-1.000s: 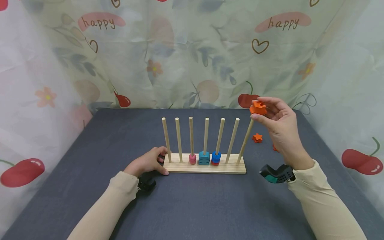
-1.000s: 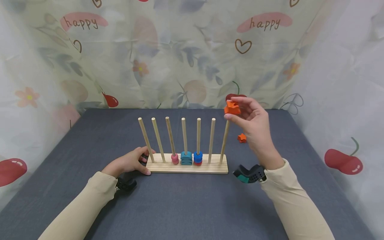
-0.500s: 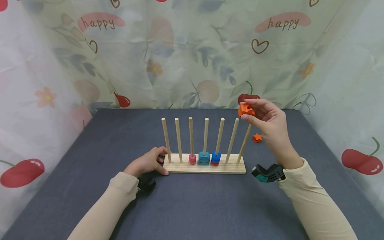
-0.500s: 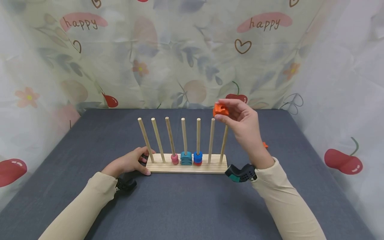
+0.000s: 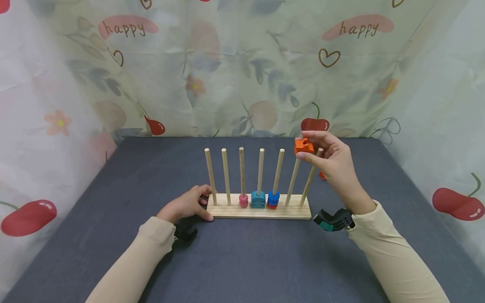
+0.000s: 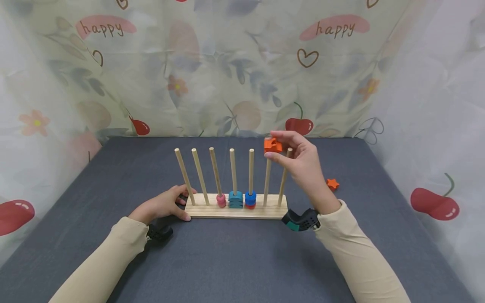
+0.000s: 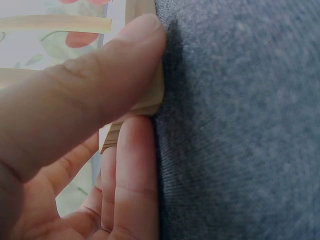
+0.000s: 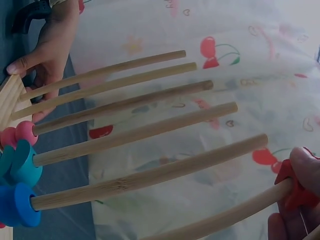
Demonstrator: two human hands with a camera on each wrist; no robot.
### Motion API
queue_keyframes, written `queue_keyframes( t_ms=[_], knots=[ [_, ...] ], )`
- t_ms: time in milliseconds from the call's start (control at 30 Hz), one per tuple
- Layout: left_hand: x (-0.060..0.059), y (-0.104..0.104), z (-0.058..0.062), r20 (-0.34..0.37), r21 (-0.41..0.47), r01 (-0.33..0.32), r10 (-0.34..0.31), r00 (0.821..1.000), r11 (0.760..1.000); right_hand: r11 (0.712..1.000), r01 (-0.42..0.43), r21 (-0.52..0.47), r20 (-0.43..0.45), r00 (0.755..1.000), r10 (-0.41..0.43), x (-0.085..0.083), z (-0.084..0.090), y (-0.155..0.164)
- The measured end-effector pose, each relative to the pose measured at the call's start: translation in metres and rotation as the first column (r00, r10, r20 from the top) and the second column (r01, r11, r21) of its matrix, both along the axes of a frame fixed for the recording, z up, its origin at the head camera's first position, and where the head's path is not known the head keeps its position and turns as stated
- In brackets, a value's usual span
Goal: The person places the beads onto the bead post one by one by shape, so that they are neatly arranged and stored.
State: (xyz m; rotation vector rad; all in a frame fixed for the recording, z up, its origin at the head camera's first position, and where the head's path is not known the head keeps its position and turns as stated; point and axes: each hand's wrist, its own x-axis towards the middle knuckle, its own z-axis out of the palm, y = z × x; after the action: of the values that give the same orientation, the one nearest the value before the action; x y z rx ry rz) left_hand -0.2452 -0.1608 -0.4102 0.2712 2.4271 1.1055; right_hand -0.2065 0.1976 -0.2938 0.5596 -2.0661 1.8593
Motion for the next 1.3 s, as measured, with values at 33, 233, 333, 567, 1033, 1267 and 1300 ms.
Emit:
queue_keyframes(
  t_ms=[33, 233, 333, 567, 1033, 1267, 1300],
  knots=[
    [0.000, 0.000, 0.000, 0.001, -0.001, 0.000, 0.000, 1.000, 1.000, 1.000, 0.002, 0.000, 0.015, 1.000, -0.002, 0.000, 0.000, 0.000],
    [-0.001, 0.000, 0.000, -0.010, -0.011, 0.005, -0.005, 1.000, 1.000, 0.997, 0.021, 0.080, 0.100, 0.995, -0.029, -0.003, -0.004, 0.002],
    [-0.001, 0.000, 0.000, -0.014, -0.016, 0.006, -0.006, 1.000, 1.000, 0.994, 0.012, 0.110, 0.144, 0.989, -0.028, -0.004, -0.009, 0.003],
    [-0.001, 0.001, -0.001, -0.015, -0.015, 0.003, -0.003, 1.000, 1.000, 0.987, 0.012, 0.158, 0.209, 0.977, -0.046, -0.005, -0.027, 0.004],
    [-0.001, 0.001, -0.001, -0.011, -0.019, 0.001, -0.001, 1.000, 1.000, 0.974, -0.074, 0.212, 0.309, 0.951, 0.005, -0.007, -0.068, 0.006],
    [-0.002, 0.000, -0.002, -0.012, -0.017, 0.002, -0.002, 1.000, 1.000, 0.955, -0.127, 0.269, 0.340, 0.940, 0.029, -0.008, -0.090, 0.008],
    [-0.001, 0.001, -0.002, -0.012, -0.017, 0.002, -0.003, 1.000, 1.000, 0.951, -0.131, 0.280, 0.342, 0.939, 0.028, -0.009, -0.093, 0.008]
  ],
)
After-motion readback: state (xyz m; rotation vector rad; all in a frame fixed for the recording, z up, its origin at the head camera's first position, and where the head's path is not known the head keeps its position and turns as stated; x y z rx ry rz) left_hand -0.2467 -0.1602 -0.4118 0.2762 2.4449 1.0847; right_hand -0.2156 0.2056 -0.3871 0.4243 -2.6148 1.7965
